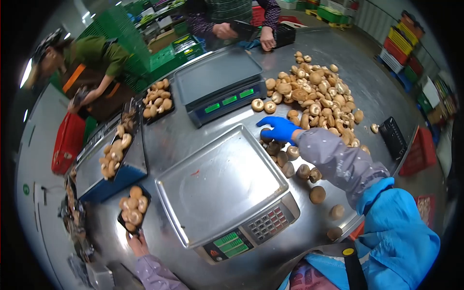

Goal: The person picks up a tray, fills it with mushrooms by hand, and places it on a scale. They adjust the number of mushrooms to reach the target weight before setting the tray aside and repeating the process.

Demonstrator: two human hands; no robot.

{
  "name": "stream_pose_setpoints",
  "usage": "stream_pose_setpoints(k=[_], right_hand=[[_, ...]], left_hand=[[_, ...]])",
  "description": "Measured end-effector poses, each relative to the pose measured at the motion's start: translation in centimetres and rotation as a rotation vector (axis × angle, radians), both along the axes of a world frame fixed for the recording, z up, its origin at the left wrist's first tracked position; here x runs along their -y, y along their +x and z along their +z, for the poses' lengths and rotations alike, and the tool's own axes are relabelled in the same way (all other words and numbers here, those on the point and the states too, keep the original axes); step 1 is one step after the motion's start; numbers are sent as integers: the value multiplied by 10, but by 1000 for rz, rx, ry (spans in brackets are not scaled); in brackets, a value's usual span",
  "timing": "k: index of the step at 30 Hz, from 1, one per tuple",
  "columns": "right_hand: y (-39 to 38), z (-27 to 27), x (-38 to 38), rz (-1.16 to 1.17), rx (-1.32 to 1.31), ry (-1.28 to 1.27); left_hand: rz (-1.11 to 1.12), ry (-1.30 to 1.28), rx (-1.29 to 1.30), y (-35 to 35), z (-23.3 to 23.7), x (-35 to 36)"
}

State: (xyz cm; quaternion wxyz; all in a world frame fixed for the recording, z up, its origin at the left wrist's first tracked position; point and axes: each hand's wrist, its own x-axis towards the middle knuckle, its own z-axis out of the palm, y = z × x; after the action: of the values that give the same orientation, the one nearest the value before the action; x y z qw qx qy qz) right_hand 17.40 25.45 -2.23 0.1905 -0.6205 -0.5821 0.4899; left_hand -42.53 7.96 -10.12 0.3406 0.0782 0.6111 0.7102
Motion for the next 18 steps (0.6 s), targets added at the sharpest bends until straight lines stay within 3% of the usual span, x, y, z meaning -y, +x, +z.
stream_pose_setpoints(k=[1, 2, 6, 11, 13, 14, 16, 18], right_hand=[[1, -29, -15, 171, 161, 229], [0, -59, -30, 345, 326, 453], [-30, -56, -36, 473, 703, 339], [-19, -60, -23, 515, 557, 155], [-5, -55, -4, 532, 432, 207], [1, -55, 3, 534, 379, 222], [16, -50, 19, 621, 352, 150], [28, -41, 44, 632, 371, 158]], left_hand=[[-100, -31, -75, -21, -26, 5], [-62, -13, -28, -16, -32, 4], [-37, -56, 158, 8, -23, -2], [-69, -225, 76, 6, -31, 1], [-350, -310, -395, -36, -76, 14], [-357, -312, -397, -33, -75, 13], [-109, -303, -85, -22, -61, 15], [-35, -299, -42, 17, -28, 16]])
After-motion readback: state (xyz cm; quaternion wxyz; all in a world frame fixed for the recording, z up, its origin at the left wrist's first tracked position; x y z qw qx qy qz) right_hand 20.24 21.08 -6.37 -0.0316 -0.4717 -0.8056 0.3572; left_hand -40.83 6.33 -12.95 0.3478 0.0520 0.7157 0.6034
